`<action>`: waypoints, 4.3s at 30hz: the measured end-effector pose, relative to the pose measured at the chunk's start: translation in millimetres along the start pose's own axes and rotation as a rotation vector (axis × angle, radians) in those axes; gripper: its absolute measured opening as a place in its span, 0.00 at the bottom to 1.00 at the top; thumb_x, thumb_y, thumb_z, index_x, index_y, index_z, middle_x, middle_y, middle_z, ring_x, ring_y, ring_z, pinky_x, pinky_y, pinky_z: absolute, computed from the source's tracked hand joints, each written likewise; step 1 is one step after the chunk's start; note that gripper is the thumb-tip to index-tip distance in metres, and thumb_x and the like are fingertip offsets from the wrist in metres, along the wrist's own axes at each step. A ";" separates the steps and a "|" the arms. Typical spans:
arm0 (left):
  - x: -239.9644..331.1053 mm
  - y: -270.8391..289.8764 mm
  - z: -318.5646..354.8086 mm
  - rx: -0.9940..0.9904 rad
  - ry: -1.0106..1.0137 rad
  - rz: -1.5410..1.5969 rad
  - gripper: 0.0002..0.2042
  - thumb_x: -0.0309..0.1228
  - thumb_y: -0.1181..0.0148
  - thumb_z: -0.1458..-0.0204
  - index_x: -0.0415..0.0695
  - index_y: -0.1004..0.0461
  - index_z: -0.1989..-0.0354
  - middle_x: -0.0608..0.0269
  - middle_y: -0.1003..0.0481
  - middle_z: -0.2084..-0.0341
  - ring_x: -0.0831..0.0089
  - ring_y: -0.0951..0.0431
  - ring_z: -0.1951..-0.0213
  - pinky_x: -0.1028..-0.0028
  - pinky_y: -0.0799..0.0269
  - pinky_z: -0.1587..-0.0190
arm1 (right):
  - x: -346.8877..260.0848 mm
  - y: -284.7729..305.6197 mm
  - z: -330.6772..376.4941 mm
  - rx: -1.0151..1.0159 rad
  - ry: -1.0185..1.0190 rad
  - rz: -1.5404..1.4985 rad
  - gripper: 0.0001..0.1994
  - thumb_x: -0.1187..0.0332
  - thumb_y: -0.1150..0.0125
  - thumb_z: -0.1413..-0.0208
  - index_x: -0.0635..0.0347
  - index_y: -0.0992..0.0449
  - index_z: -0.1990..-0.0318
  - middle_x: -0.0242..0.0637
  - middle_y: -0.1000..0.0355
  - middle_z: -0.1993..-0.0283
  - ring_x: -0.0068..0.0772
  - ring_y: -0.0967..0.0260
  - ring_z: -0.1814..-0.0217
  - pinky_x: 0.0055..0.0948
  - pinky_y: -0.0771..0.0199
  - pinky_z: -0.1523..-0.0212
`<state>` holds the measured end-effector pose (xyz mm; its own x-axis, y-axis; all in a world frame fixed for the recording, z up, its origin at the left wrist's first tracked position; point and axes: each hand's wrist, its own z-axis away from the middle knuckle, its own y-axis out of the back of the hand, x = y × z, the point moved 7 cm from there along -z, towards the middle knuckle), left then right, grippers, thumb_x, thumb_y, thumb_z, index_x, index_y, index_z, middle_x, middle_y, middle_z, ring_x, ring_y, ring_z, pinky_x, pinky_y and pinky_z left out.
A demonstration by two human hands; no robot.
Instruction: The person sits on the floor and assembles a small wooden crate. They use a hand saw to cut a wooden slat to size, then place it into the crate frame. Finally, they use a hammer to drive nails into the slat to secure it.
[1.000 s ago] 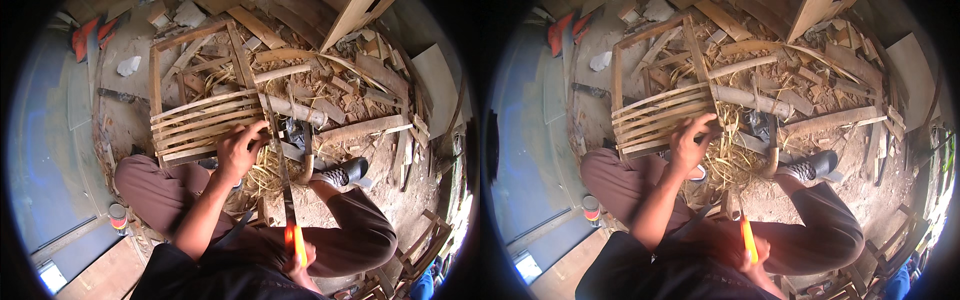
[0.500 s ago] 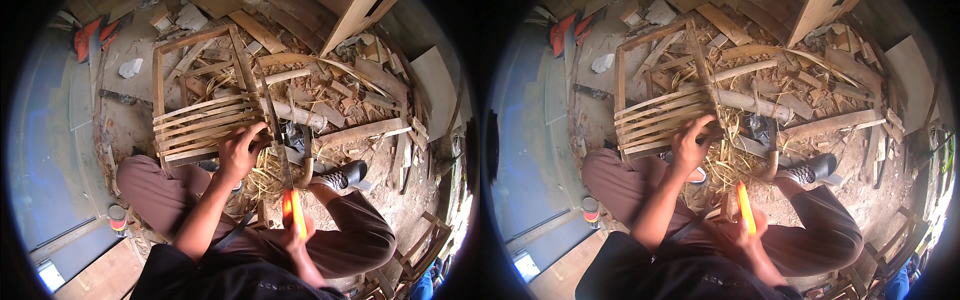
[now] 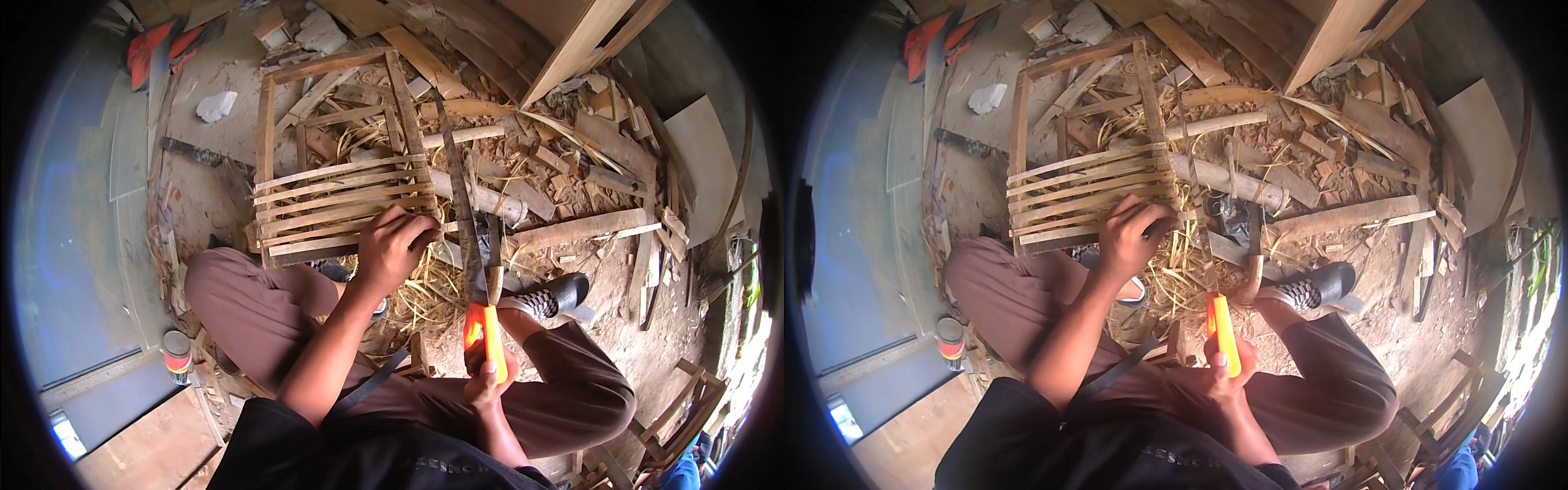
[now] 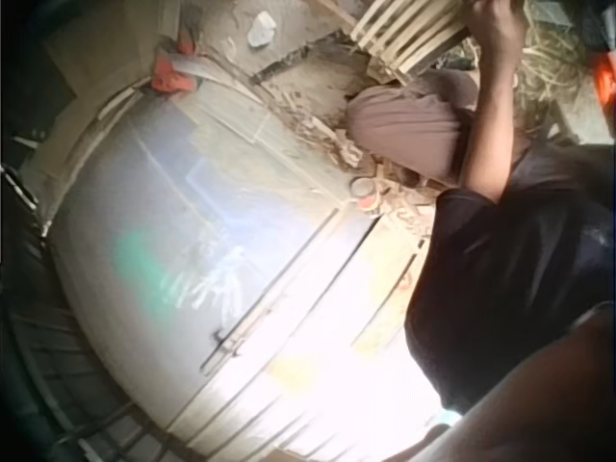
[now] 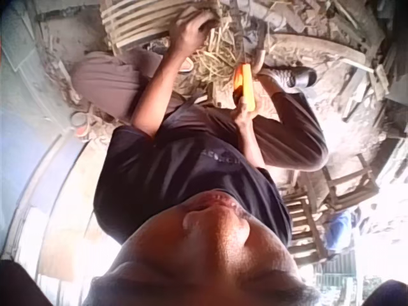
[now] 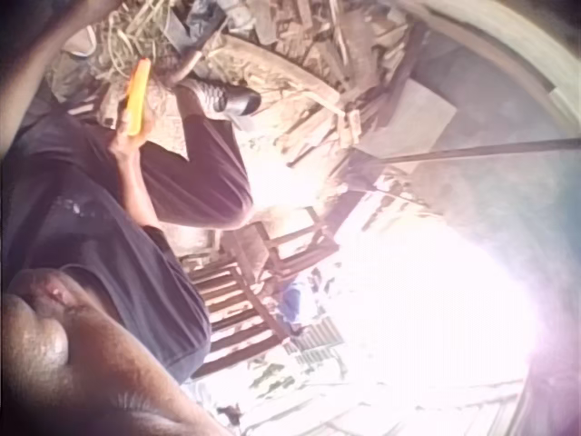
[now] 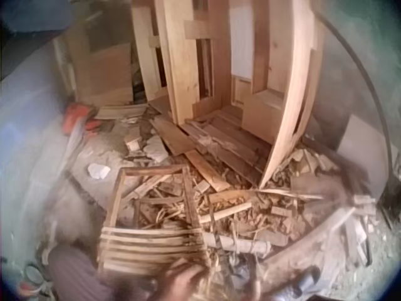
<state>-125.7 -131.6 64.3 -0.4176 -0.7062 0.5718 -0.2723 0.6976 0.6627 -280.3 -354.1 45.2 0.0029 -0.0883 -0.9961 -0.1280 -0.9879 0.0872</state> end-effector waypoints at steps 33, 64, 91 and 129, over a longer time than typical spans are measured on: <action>4.4 1.7 0.1 -0.044 0.021 -0.044 0.08 0.23 0.26 0.52 0.47 0.14 0.64 0.65 0.20 0.61 0.60 0.22 0.54 0.62 0.27 0.49 | -4.3 -6.2 10.2 -0.157 -0.075 0.026 0.35 0.35 0.51 0.33 0.64 0.29 0.75 0.32 0.36 0.81 0.26 0.39 0.80 0.30 0.43 0.78; -35.5 -27.2 -28.5 -0.182 0.197 -0.671 0.30 0.37 0.46 0.33 0.42 0.39 0.23 0.44 0.44 0.22 0.47 0.54 0.18 0.32 0.75 0.22 | -1.7 14.0 35.1 -0.051 -0.153 0.039 0.41 0.31 0.59 0.32 0.63 0.30 0.80 0.33 0.34 0.83 0.25 0.38 0.83 0.27 0.45 0.79; -30.4 -21.9 -35.0 -0.186 0.277 -0.651 0.31 0.40 0.51 0.29 0.38 0.43 0.21 0.49 0.43 0.22 0.54 0.54 0.18 0.42 0.72 0.19 | -16.8 25.5 71.1 0.017 -0.042 0.196 0.36 0.39 0.57 0.31 0.62 0.29 0.81 0.30 0.40 0.87 0.26 0.43 0.87 0.29 0.46 0.82; -18.4 -16.1 -32.2 -0.067 0.110 -0.525 0.24 0.37 0.43 0.32 0.41 0.31 0.31 0.46 0.32 0.31 0.48 0.41 0.24 0.39 0.58 0.21 | -8.0 16.0 36.0 0.002 -0.122 0.121 0.42 0.30 0.56 0.34 0.65 0.30 0.82 0.33 0.36 0.86 0.26 0.39 0.85 0.28 0.45 0.81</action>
<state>-85.7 -133.7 58.8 -0.1466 -0.9687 0.2004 -0.3623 0.2411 0.9003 -318.0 -364.5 54.1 -0.1327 -0.1901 -0.9728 -0.1224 -0.9708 0.2064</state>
